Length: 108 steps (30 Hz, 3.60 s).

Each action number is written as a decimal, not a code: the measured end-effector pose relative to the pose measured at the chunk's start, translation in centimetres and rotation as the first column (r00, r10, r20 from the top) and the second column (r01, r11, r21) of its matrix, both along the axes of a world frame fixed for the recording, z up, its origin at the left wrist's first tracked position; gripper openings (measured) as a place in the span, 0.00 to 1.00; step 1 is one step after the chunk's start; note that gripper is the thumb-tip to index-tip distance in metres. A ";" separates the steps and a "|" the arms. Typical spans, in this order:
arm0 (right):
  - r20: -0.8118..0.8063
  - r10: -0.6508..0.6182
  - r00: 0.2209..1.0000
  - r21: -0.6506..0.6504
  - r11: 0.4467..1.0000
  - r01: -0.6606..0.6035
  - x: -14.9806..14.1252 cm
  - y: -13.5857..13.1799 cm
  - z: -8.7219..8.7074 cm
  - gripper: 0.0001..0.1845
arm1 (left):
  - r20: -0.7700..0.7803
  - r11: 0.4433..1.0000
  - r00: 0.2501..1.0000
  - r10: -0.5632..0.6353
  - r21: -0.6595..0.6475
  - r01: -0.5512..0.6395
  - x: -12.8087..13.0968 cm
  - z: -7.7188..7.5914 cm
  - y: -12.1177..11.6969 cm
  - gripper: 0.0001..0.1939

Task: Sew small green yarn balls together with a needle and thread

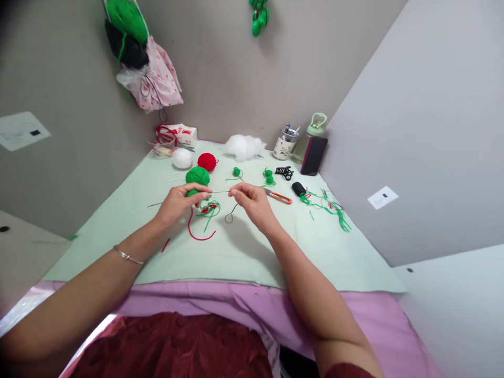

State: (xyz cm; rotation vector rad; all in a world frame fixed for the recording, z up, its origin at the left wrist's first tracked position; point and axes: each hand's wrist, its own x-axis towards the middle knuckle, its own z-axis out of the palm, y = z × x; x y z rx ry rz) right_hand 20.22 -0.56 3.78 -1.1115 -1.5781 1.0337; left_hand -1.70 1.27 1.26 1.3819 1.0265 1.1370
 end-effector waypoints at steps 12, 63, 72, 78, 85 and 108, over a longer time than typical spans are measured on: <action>-0.020 -0.018 1.000 0.010 1.000 0.018 0.4 -0.2 0.6 0.14 | 0.025 0.987 0.989 -0.149 -0.057 0.150 0.6 -0.4 -0.4 0.19; -0.091 0.138 0.986 -0.163 0.975 -0.152 -1.5 -0.7 -0.6 0.14 | 0.030 0.992 0.996 -0.084 0.094 0.081 0.8 -0.1 -0.8 0.13; -0.074 0.134 0.988 -0.128 0.981 -0.143 -1.3 -0.5 -0.5 0.14 | 0.231 0.998 0.972 -0.049 -0.032 0.058 0.7 -0.1 -0.5 0.14; -0.105 0.113 0.988 -0.099 0.987 -0.123 -0.5 0.1 -0.5 0.13 | 0.367 0.994 0.930 0.018 -0.106 0.022 -0.1 0.8 0.0 0.18; -0.105 0.070 0.992 -0.065 0.995 -0.077 0.2 0.3 -0.4 0.14 | 0.460 0.951 0.888 -0.026 -0.262 0.164 0.3 0.7 -0.1 0.10; 0.071 0.161 0.984 0.066 0.984 -0.165 -1.0 -1.1 -0.3 0.14 | 0.512 0.948 0.858 -0.053 -0.245 0.204 0.6 -0.2 0.0 0.09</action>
